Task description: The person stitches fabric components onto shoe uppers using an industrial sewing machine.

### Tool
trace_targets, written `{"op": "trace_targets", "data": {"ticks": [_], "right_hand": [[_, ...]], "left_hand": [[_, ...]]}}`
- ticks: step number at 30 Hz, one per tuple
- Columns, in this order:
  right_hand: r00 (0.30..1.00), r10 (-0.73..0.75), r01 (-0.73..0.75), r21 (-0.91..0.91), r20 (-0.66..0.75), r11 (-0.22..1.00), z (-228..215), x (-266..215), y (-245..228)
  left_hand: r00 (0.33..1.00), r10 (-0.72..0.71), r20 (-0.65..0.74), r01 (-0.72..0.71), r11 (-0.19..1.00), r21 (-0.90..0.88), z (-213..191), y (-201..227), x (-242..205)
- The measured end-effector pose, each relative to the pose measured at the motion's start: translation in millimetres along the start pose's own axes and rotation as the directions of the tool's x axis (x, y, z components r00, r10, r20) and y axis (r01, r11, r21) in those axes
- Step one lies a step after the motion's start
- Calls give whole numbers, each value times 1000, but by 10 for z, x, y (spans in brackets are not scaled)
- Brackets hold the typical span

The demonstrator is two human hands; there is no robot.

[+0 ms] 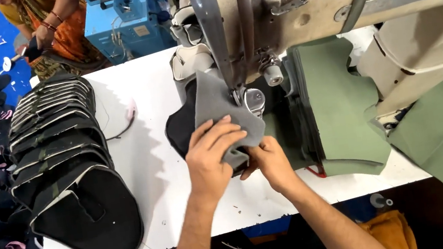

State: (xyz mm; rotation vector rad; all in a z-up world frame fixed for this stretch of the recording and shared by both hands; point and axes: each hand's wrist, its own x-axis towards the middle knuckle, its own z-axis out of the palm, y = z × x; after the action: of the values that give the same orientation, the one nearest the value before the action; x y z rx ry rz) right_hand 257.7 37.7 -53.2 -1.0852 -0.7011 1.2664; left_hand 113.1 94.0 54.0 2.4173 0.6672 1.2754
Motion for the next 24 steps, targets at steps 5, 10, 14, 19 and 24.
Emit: {"op": "trace_targets", "data": {"ticks": [5,10,14,19,24], "right_hand": [[1000,-1,0,131,5,991,77,97,21],[1000,12,-10,195,-10,981,226,165,-32],[999,-22,29,220,-35,975,421,185,-142],[992,-120,126,294,-39,947,582,295,-51],[982,-169,187,336,-83,923,757,370,-197]], "left_hand": [[997,-69,47,73,994,-86,-112,-106,203],[960,-259,106,279,909,-311,-167,-285,374],[970,-207,129,236,926,-294,-202,-395,479],[970,-63,233,120,964,-237,-227,-619,615],[961,-6,278,66,976,-208,-216,-721,730]]}}
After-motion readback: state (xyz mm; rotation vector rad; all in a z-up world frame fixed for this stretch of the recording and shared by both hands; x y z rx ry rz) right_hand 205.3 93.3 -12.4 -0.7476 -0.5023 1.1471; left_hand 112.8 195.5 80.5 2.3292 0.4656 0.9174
